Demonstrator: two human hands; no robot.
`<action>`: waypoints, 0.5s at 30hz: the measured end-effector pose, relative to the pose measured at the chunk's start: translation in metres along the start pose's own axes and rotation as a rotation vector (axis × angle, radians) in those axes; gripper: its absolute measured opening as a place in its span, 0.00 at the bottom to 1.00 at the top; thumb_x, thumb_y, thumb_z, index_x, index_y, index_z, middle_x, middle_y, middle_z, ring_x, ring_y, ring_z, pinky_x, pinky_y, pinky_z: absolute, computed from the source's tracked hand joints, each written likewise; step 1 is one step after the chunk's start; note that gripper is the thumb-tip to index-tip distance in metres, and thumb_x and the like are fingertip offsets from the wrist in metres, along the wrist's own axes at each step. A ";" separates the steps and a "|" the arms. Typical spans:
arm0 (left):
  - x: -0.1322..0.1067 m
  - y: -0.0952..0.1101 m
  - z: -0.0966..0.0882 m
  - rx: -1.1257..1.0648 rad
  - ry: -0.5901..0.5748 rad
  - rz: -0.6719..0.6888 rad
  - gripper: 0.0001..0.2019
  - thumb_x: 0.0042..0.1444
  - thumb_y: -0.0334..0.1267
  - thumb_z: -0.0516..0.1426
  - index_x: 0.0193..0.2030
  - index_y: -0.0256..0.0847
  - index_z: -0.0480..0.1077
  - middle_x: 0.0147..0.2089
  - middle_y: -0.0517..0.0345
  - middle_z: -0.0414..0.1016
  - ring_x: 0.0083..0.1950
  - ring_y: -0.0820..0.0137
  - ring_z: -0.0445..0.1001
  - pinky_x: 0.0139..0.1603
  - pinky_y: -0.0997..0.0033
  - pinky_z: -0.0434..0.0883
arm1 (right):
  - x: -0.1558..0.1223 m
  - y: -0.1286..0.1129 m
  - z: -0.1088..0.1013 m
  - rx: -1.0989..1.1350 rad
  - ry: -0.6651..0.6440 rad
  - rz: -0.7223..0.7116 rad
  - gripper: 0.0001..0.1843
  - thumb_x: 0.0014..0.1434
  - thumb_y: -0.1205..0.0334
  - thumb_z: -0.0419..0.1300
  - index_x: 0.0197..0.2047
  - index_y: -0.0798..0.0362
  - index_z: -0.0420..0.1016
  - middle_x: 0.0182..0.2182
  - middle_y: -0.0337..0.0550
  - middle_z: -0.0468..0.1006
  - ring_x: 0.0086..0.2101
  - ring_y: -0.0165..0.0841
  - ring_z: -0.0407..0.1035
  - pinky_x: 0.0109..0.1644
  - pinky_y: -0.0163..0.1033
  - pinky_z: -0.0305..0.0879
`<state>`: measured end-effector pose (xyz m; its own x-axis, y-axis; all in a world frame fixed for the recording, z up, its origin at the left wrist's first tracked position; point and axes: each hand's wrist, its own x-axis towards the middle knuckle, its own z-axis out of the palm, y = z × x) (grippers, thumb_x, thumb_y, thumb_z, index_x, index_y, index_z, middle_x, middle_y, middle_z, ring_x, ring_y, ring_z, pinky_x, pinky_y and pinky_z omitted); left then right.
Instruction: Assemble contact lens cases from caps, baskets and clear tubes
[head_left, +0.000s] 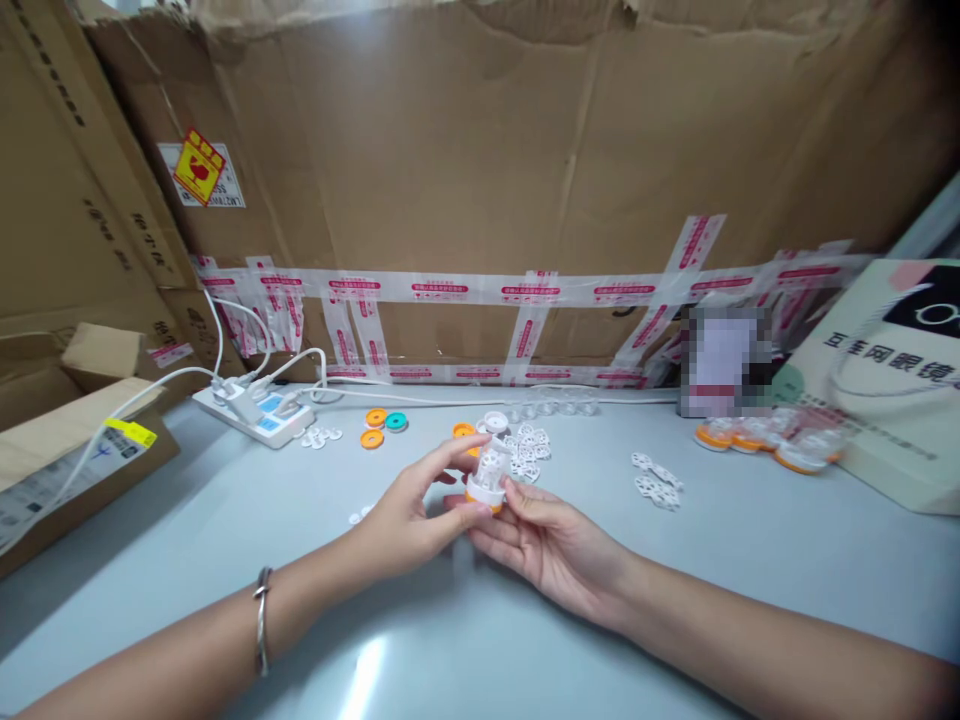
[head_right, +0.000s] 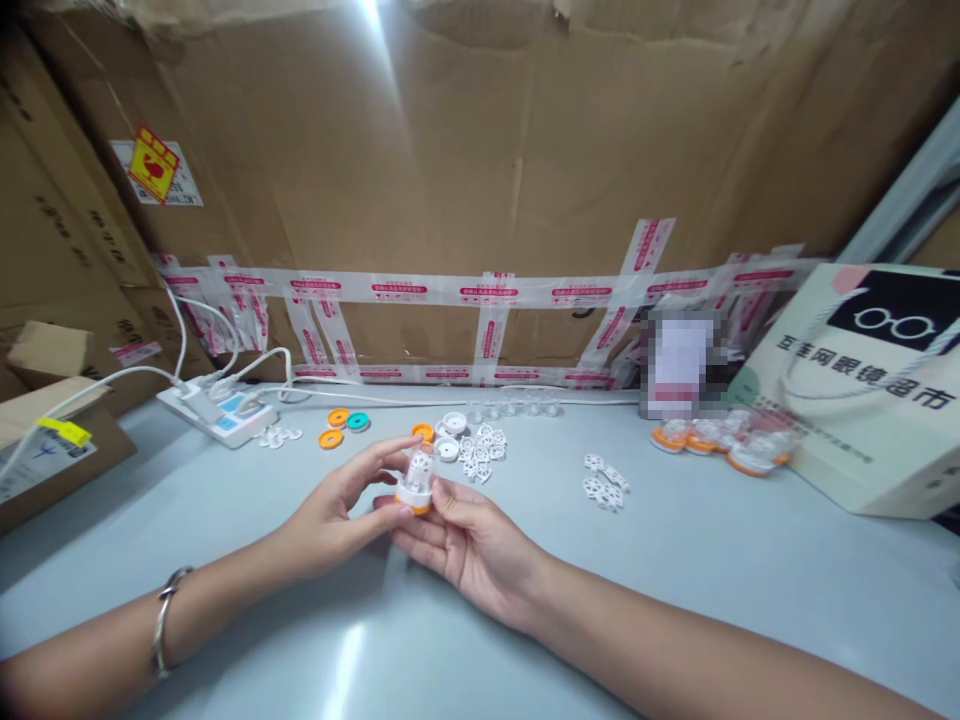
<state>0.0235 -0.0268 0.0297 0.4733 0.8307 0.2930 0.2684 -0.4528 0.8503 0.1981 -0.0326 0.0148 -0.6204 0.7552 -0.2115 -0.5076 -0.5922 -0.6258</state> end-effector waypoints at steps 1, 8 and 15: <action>0.000 -0.001 0.000 0.044 0.022 0.023 0.24 0.55 0.36 0.56 0.58 0.46 0.57 0.50 0.51 0.68 0.51 0.65 0.67 0.54 0.59 0.64 | 0.000 -0.001 0.000 -0.043 0.019 0.002 0.09 0.60 0.64 0.54 0.44 0.55 0.67 0.34 0.46 0.79 0.37 0.28 0.75 0.47 0.35 0.68; -0.004 -0.011 -0.002 0.381 0.120 0.190 0.26 0.51 0.41 0.61 0.56 0.46 0.60 0.48 0.52 0.72 0.49 0.63 0.69 0.53 0.57 0.64 | 0.003 -0.006 0.002 -0.475 0.044 -0.130 0.14 0.53 0.55 0.62 0.41 0.53 0.72 0.33 0.40 0.76 0.32 0.26 0.70 0.41 0.34 0.66; -0.009 -0.005 -0.001 0.464 0.072 0.199 0.34 0.50 0.48 0.59 0.62 0.49 0.50 0.55 0.47 0.66 0.55 0.58 0.64 0.54 0.54 0.63 | -0.006 -0.024 -0.004 -0.853 0.258 -0.342 0.17 0.44 0.53 0.66 0.35 0.54 0.73 0.31 0.40 0.75 0.33 0.31 0.68 0.43 0.39 0.63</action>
<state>0.0173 -0.0320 0.0231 0.4983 0.7263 0.4734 0.5312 -0.6873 0.4954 0.2161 -0.0213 0.0284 -0.3165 0.9485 -0.0112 0.0331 -0.0007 -0.9995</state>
